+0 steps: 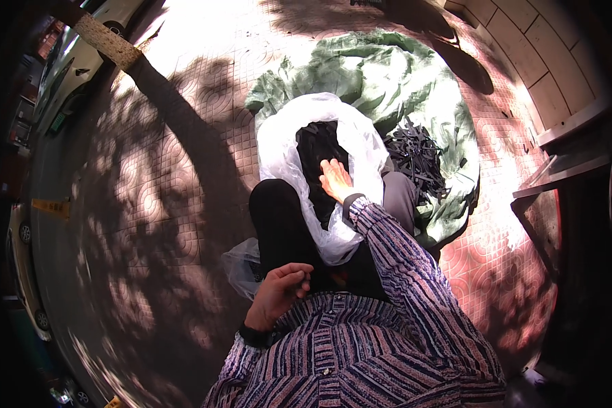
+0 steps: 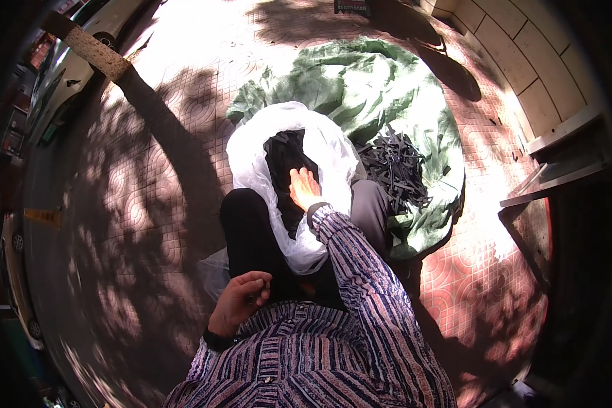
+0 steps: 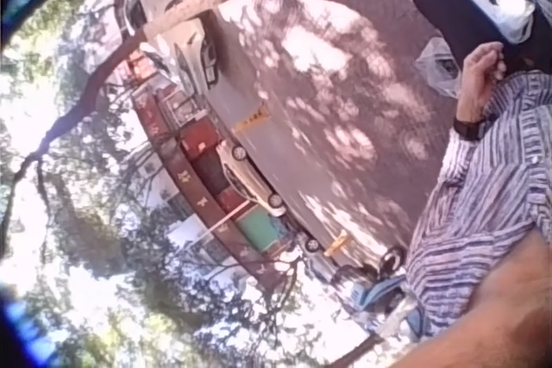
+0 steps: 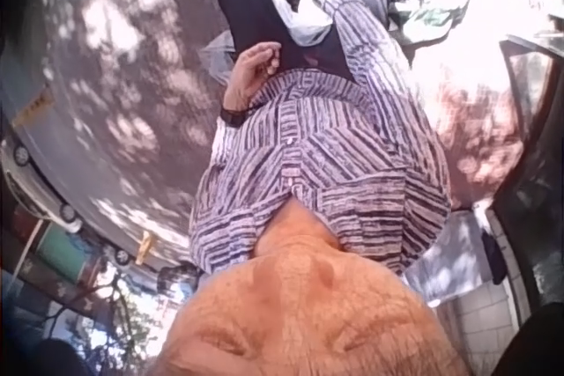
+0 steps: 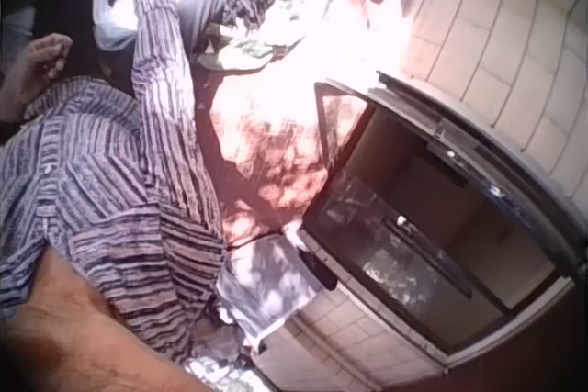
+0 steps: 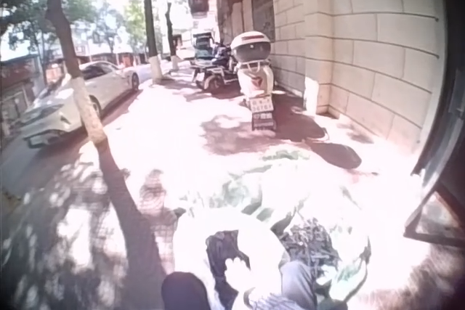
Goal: The person is sorting and bundling black shoelaces or elastic straps into small groups.
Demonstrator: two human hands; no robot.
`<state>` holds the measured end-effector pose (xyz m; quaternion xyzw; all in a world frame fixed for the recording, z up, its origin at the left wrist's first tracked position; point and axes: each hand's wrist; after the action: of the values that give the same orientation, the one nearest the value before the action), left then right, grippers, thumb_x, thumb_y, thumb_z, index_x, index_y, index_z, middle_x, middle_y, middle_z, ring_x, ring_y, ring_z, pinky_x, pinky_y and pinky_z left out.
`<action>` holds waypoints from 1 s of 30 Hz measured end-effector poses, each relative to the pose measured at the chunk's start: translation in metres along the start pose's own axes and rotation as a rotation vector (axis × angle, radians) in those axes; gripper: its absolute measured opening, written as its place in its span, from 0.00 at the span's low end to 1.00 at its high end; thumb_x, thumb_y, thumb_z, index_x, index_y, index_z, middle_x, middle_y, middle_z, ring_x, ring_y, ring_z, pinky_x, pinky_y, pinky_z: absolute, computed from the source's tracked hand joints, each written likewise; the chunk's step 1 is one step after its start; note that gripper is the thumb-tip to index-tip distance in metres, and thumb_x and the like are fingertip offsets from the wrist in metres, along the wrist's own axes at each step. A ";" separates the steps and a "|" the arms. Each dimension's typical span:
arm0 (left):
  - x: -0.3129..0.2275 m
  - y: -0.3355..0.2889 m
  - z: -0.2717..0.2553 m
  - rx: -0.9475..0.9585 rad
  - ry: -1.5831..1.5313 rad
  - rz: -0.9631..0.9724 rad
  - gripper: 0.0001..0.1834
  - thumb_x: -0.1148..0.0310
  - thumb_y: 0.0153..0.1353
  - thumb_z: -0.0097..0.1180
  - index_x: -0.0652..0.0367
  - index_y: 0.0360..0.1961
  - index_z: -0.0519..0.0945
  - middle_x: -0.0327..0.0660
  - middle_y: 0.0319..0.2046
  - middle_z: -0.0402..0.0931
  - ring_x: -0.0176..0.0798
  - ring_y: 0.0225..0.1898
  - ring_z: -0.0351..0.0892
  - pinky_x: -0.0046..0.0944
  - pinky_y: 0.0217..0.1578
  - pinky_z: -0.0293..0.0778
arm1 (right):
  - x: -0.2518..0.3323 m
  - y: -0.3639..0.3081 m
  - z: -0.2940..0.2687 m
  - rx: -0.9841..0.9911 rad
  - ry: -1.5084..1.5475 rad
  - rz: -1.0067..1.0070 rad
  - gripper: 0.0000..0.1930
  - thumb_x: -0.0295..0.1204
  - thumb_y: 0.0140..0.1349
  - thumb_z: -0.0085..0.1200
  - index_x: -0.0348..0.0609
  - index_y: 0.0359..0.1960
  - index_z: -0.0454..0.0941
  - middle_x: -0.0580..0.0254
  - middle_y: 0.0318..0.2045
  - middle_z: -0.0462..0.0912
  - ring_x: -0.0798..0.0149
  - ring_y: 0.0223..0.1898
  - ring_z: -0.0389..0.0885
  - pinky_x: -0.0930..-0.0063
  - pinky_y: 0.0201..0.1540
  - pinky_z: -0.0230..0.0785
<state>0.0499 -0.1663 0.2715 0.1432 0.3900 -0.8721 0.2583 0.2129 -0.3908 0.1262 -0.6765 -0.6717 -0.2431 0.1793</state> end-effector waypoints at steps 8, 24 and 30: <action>-0.014 0.008 0.004 -0.110 -0.093 0.060 0.14 0.78 0.57 0.53 0.67 0.45 0.74 0.43 0.34 0.76 0.32 0.30 0.77 0.27 0.32 0.75 | 0.030 -0.001 -0.041 -0.142 0.512 0.047 0.08 0.24 0.60 0.46 0.41 0.37 0.60 0.52 0.24 0.73 0.57 0.25 0.77 0.64 0.27 0.68; -0.017 0.024 0.037 0.061 0.101 0.283 0.12 0.75 0.60 0.51 0.67 0.44 0.74 0.43 0.31 0.76 0.33 0.29 0.78 0.26 0.27 0.76 | 0.079 -0.157 -0.150 0.108 0.702 0.047 0.15 0.22 0.56 0.50 0.39 0.46 0.71 0.56 0.28 0.73 0.65 0.28 0.72 0.73 0.33 0.65; -0.015 0.022 0.044 0.022 0.068 0.190 0.09 0.76 0.60 0.51 0.66 0.42 0.74 0.43 0.30 0.76 0.33 0.30 0.79 0.26 0.24 0.75 | 0.079 -0.181 -0.148 0.084 0.633 0.063 0.15 0.24 0.56 0.51 0.39 0.47 0.72 0.51 0.32 0.76 0.58 0.33 0.76 0.70 0.37 0.67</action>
<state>0.0727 -0.2069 0.2938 0.2117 0.3734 -0.8427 0.3248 0.0185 -0.4045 0.2774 -0.5795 -0.5708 -0.4080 0.4146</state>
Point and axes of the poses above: each hand's wrist, its own y-axis towards the middle knuckle, its own z-axis out of the palm, x = y × z
